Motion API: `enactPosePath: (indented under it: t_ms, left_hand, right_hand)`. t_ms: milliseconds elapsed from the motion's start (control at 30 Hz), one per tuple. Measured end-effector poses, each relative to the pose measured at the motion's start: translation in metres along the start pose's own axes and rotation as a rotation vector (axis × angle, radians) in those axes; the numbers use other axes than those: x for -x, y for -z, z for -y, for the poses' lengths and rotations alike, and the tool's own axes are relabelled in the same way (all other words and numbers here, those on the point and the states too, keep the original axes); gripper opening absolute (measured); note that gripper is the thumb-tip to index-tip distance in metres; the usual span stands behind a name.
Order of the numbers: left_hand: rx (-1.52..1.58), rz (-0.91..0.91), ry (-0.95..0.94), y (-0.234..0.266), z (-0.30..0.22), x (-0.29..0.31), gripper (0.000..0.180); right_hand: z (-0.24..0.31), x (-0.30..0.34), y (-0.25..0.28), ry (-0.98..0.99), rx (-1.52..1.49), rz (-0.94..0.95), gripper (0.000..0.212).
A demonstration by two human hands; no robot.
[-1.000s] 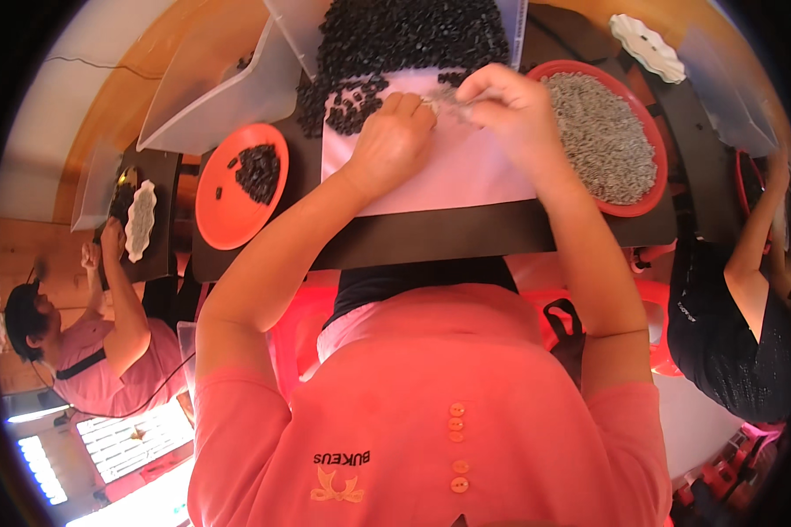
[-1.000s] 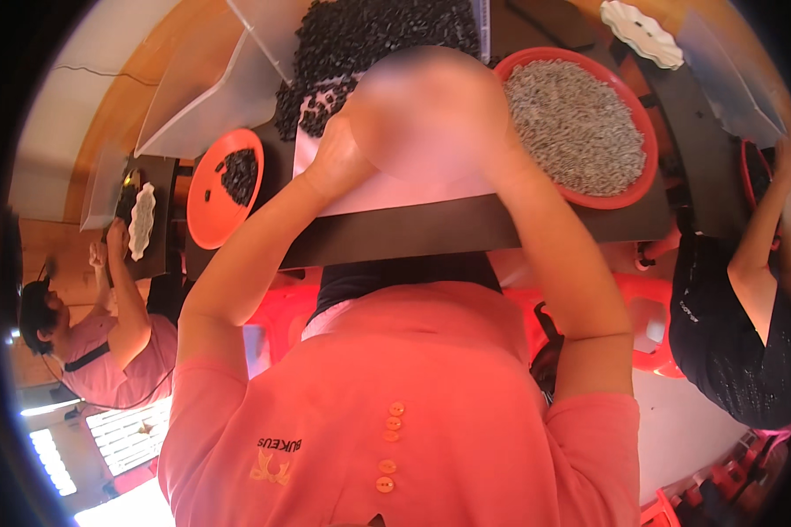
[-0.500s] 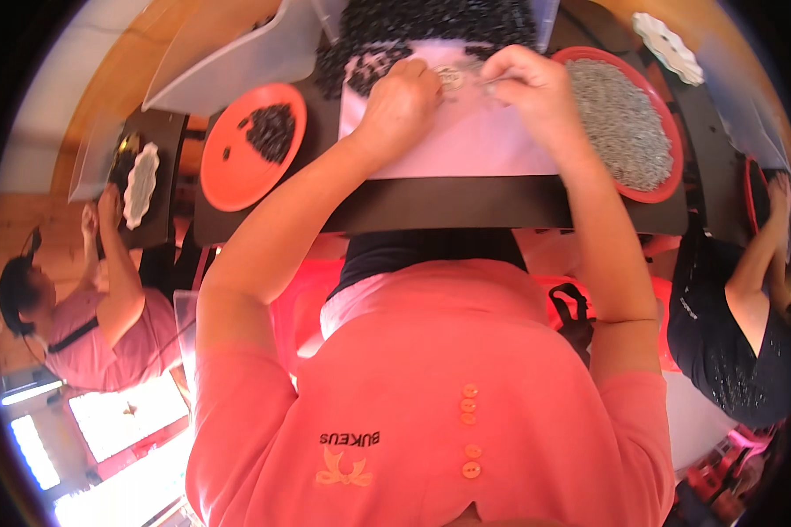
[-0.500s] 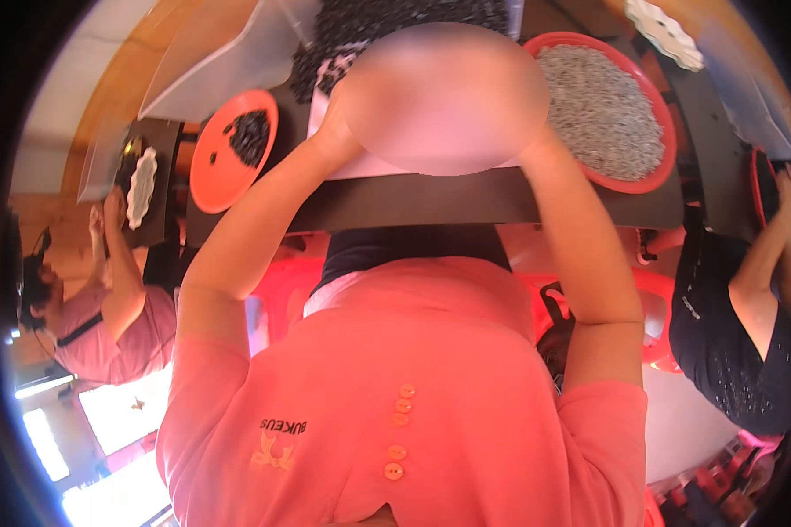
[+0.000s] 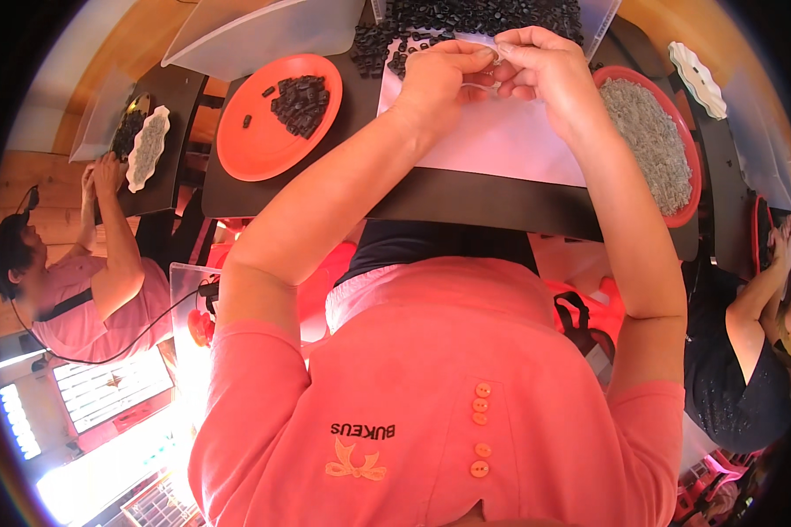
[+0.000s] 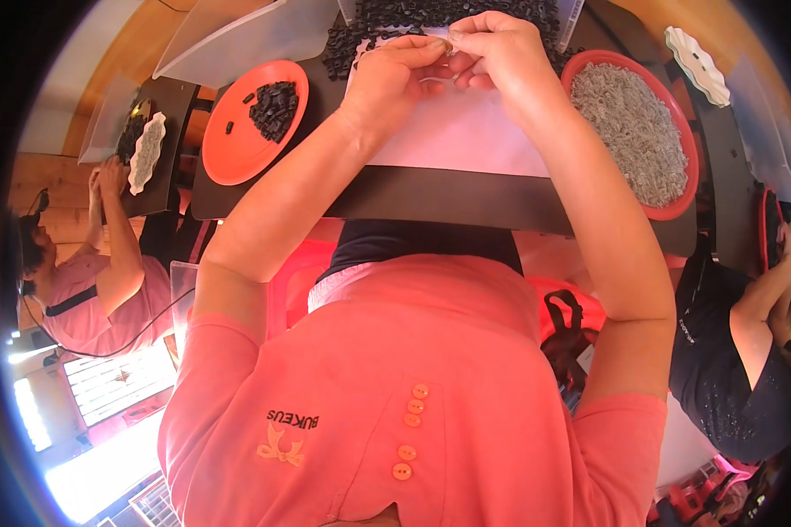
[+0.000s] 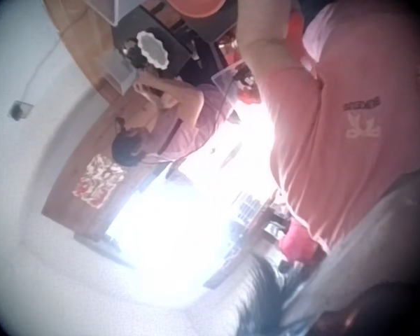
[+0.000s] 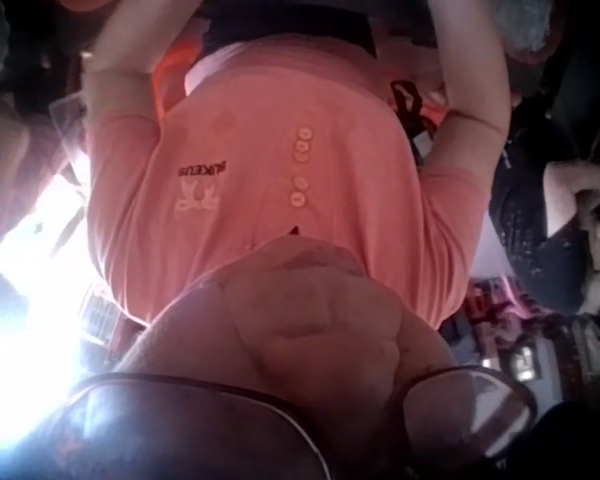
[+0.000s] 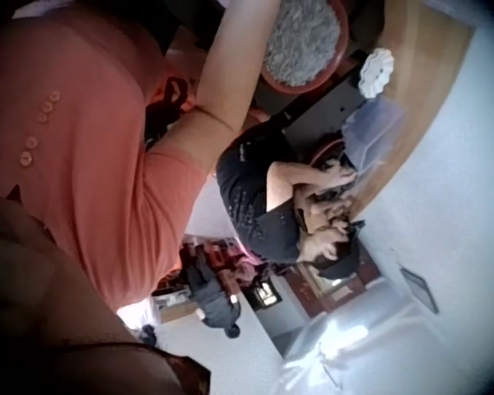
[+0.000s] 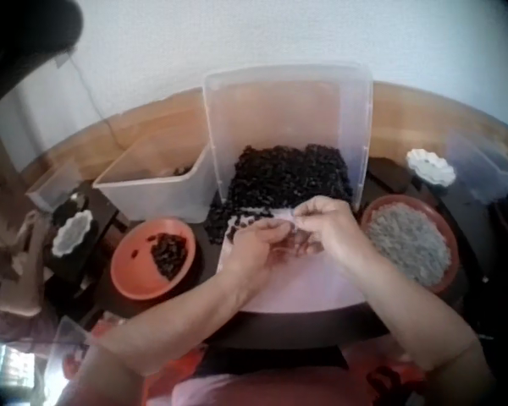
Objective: The person repeatedly picks up small plastic pieces and metal pins by hand, inserts the pins into the plastic pieces to assemble them, and places the assembled components on the table.
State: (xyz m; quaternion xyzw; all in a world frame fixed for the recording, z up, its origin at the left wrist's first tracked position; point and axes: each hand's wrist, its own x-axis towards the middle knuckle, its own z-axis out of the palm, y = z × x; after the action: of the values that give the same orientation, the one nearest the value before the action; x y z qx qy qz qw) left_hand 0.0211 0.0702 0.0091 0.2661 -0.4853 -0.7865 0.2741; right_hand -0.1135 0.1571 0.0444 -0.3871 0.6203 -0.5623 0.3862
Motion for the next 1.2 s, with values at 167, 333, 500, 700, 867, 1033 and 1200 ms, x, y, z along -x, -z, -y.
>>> enactPosePath:
  t_ms: [167,333,500,700,867,1033,1200]
  left_hand:
    - [0.064,-0.092,-0.1,-0.01,0.0,0.002,0.008]
    - [-0.088,-0.111,-0.19,-0.01,0.006,0.001,0.007]
    - [-0.221,-0.085,-0.286,-0.008,0.002,0.003,0.008]
    - [-0.138,-0.055,-0.175,-0.008,-0.003,0.009,0.012]
    - [-0.241,-0.057,-0.27,-0.008,-0.003,0.008,0.007]
    - [-0.175,-0.036,-0.191,-0.008,-0.003,0.005,0.008]
    - [-0.111,-0.065,-0.219,-0.002,0.002,0.002,0.007]
  right_hand:
    - [-0.009,-0.009,-0.004,0.008,-0.163,-0.067,0.019]
    - [-0.021,-0.015,0.004,0.05,-0.133,-0.057,0.016]
    - [-0.02,-0.014,0.005,0.092,-0.065,-0.048,0.015]
    - [-0.019,-0.014,0.006,0.203,0.014,-0.021,0.018]
    - [-0.019,-0.012,0.008,0.202,-0.014,-0.011,0.019]
    - [-0.034,-0.029,0.006,0.402,-0.48,0.278,0.017]
    - [-0.01,-0.011,0.003,0.266,-0.143,0.012,0.016]
